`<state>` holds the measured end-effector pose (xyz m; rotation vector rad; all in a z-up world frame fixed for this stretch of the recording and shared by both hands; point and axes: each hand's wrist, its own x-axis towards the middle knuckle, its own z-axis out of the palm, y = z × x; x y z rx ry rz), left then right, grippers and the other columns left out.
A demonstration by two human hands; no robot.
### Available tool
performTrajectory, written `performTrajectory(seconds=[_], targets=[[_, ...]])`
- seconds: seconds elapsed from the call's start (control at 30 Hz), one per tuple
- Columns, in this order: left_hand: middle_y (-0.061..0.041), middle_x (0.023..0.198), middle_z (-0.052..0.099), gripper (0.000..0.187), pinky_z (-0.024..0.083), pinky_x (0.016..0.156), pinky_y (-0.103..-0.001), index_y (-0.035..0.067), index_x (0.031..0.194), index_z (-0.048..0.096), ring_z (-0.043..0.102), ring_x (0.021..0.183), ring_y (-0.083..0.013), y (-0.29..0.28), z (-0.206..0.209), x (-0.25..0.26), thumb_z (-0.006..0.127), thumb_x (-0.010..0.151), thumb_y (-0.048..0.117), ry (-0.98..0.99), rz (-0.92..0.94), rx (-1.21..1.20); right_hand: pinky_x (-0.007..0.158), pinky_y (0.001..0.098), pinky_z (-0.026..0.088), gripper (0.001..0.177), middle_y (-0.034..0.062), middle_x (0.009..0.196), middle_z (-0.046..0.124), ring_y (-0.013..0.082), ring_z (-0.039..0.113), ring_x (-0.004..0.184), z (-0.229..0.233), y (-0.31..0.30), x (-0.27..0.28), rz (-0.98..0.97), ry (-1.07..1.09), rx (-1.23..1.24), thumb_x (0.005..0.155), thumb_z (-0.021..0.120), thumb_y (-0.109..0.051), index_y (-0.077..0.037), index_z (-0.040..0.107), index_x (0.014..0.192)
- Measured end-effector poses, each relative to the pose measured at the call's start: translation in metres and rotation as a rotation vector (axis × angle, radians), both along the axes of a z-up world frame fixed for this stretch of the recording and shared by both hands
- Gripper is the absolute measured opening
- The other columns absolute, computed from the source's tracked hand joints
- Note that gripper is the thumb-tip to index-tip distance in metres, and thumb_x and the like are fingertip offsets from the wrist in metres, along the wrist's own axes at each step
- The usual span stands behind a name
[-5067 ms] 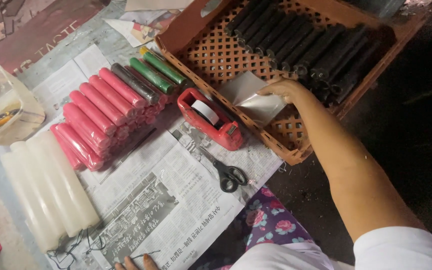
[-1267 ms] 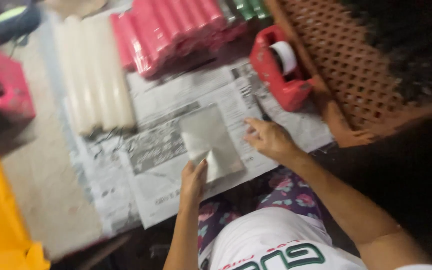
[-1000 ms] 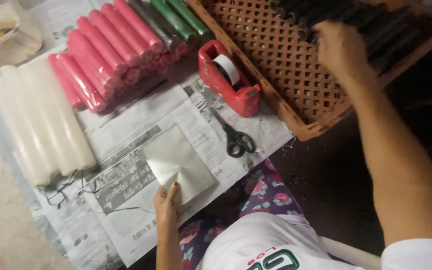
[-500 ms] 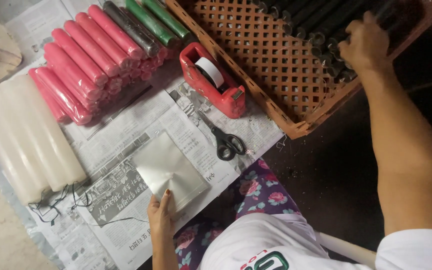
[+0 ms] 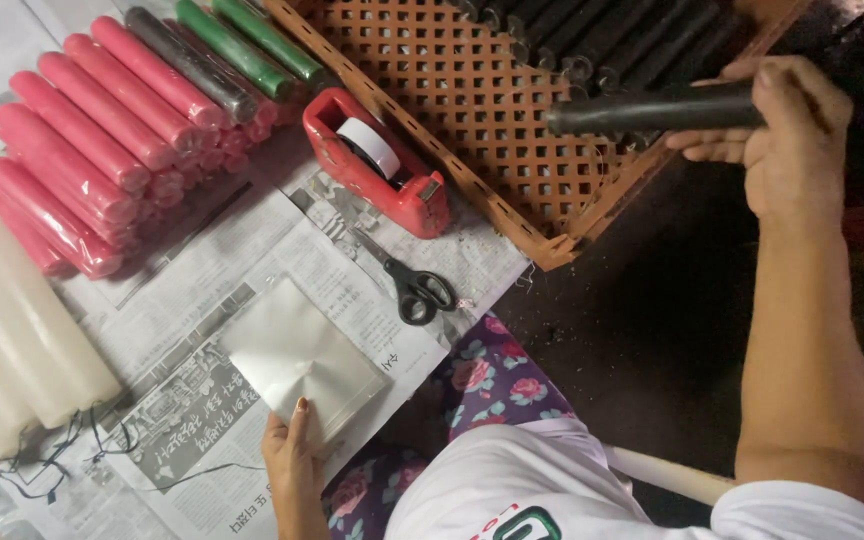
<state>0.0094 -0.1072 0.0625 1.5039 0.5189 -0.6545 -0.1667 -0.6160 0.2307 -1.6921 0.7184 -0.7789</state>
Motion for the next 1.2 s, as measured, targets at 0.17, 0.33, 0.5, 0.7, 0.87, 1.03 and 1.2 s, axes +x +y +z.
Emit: performTrajectory(seconds=[0.17, 0.33, 0.5, 0.7, 0.87, 1.03, 1.2], targets=[[-0.014, 0.104, 0.063, 0.035, 0.057, 0.047, -0.044, 0.006, 0.123, 0.057, 0.064, 0.084, -0.0308, 0.007, -0.009, 0.0, 0.066, 0.094, 0.025, -0.014, -0.015, 0.004, 0.068, 0.0326, 0.065, 0.025, 0.0187, 0.124, 0.072, 0.0337, 0.078, 0.088, -0.006, -0.005, 0.01, 0.006, 0.022, -0.051, 0.118, 0.048, -0.031, -0.009, 0.058, 0.124], [-0.014, 0.111, 0.061, 0.034, 0.06, 0.047, -0.043, 0.006, 0.123, 0.058, 0.065, 0.089, -0.0309, 0.007, -0.006, 0.001, 0.066, 0.094, 0.022, 0.021, -0.026, 0.006, 0.068, 0.0326, 0.062, 0.022, 0.0381, 0.128, 0.059, 0.036, 0.075, 0.087, -0.047, -0.043, 0.029, -0.03, -0.008, -0.612, 0.133, 0.047, -0.005, 0.016, 0.054, 0.134], [-0.011, 0.106, 0.06, 0.027, 0.059, 0.043, -0.046, 0.011, 0.118, 0.059, 0.064, 0.081, -0.0294, 0.009, -0.014, 0.002, 0.065, 0.096, 0.025, 0.024, 0.011, -0.054, 0.07, 0.0557, 0.06, 0.041, 0.0266, 0.114, 0.068, 0.0444, 0.069, 0.097, -0.131, -0.128, 0.074, -0.174, 0.636, -1.113, 0.099, 0.095, -0.019, 0.006, 0.073, 0.123], [-0.009, 0.11, 0.071, 0.037, 0.053, 0.083, -0.035, 0.006, 0.125, 0.063, 0.067, 0.097, -0.0242, 0.023, -0.051, 0.001, 0.068, 0.092, 0.023, -0.177, -0.011, -0.102, 0.077, 0.0514, 0.057, 0.041, 0.0237, 0.106, 0.069, 0.0444, 0.069, 0.09, -0.186, -0.171, 0.1, -0.066, 0.902, -1.176, 0.094, 0.091, -0.035, 0.0, 0.075, 0.107], [-0.012, 0.106, 0.072, 0.03, 0.054, 0.081, -0.033, 0.003, 0.117, 0.063, 0.068, 0.092, -0.0223, 0.024, -0.06, 0.0, 0.068, 0.092, 0.02, -0.214, 0.057, -0.128, 0.089, 0.0541, 0.051, 0.049, 0.0348, 0.133, 0.06, 0.0491, 0.061, 0.112, -0.165, -0.108, 0.097, 0.105, 0.601, -1.22, 0.111, 0.084, -0.021, 0.01, 0.064, 0.143], [-0.004, 0.078, 0.061, 0.023, 0.041, 0.044, -0.032, 0.007, 0.106, 0.067, 0.056, 0.061, -0.0163, 0.019, -0.01, 0.001, 0.065, 0.091, 0.024, -0.048, 0.099, -0.044, 0.109, 0.0497, 0.056, 0.035, 0.0334, 0.131, 0.074, 0.0467, 0.07, 0.117, -0.065, 0.167, 0.094, 0.433, 0.079, -1.205, 0.109, 0.073, -0.006, 0.018, 0.073, 0.135], [-0.02, 0.103, 0.074, 0.05, 0.062, 0.079, -0.045, 0.003, 0.129, 0.064, 0.074, 0.093, -0.0291, 0.014, -0.004, 0.0, 0.08, 0.088, 0.026, -0.016, 0.088, -0.109, 0.117, 0.0556, 0.038, 0.078, 0.0189, 0.156, 0.05, 0.0431, 0.047, 0.143, -0.164, 0.307, 0.094, 0.86, -0.106, -1.064, 0.077, 0.08, -0.037, -0.014, 0.056, 0.148]])
